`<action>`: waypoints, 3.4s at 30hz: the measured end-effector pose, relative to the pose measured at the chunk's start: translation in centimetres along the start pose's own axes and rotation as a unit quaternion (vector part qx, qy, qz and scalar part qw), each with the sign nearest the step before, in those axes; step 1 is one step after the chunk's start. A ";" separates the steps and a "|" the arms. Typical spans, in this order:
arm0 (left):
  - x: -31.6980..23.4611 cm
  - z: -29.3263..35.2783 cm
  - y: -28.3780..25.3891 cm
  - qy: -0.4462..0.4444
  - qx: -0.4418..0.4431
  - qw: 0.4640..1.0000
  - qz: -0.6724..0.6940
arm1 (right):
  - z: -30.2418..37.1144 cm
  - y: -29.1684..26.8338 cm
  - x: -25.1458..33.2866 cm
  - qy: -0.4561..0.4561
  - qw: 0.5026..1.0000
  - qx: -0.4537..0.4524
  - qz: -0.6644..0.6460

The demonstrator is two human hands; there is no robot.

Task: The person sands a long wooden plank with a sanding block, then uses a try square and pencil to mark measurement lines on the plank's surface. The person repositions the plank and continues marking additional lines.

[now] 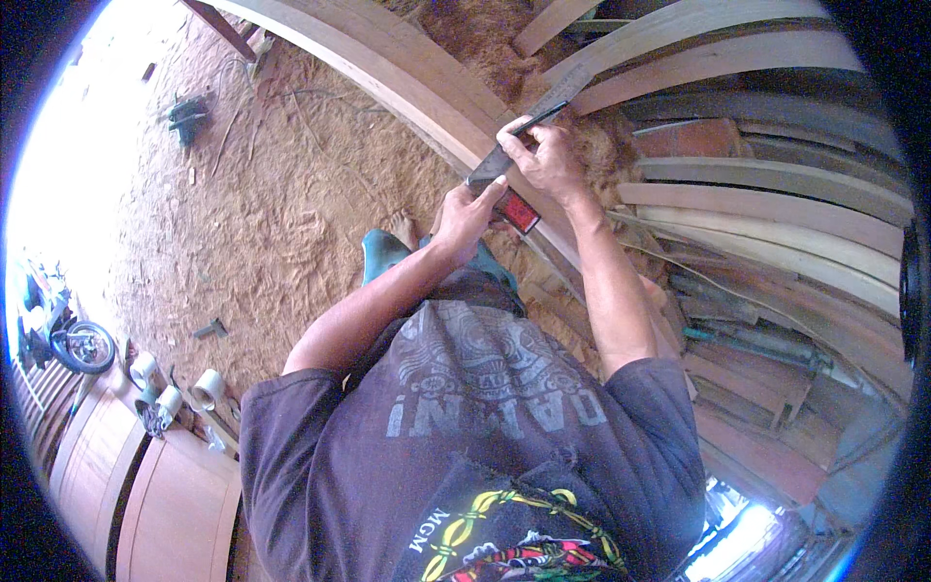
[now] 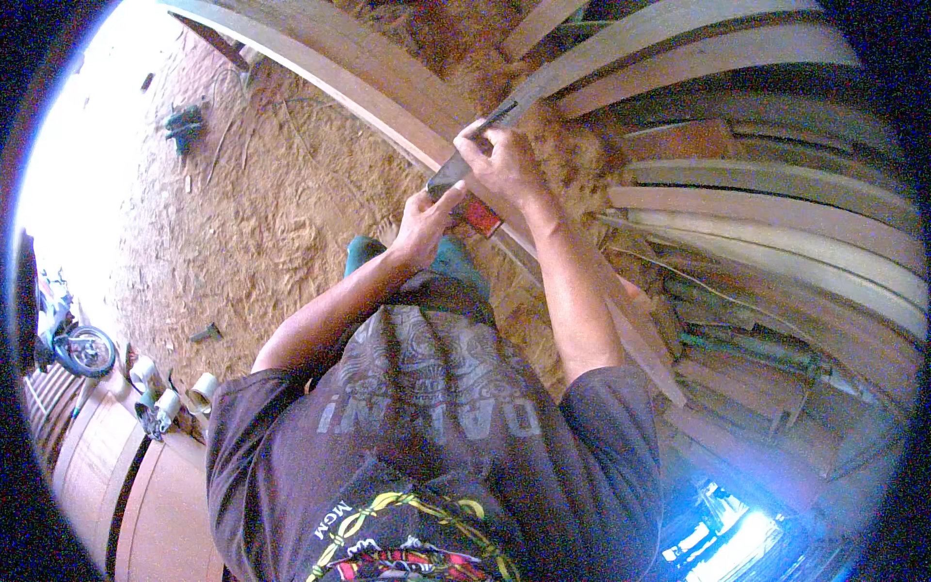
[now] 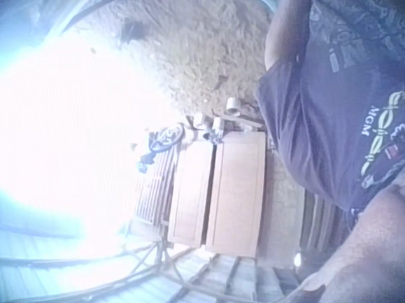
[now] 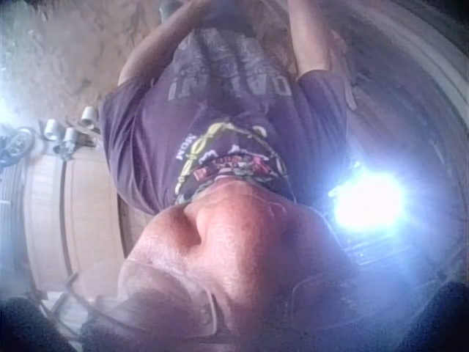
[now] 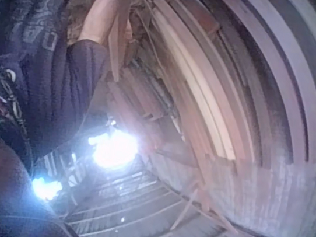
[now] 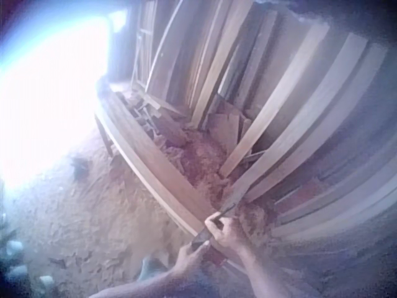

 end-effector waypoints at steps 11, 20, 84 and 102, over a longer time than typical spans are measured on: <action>-7.9 6.7 -1.3 0.167 0.059 0.843 -0.509 | 11.6 -5.8 -5.1 0.136 0.821 -0.396 -0.388; -12.3 10.6 -1.9 0.316 0.045 0.716 -0.621 | 18.1 -3.8 -7.0 0.166 0.739 -0.324 -0.567; -24.3 -12.8 -5.8 0.077 0.189 0.637 -0.743 | 15.8 8.0 2.5 0.190 0.808 -0.557 0.027; -23.9 -13.1 -6.6 0.095 0.206 0.652 -0.723 | 15.7 7.8 2.4 0.214 0.795 -0.567 -0.020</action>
Point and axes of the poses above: each hand's wrist, its own z-axis away from the middle knuckle, its own y-axis out of the palm, x = y × z, the point moved 7 cm from there along -z, towards the middle knuckle, and after that the axes turned 6 degrees about x, right-handed, at the moved point
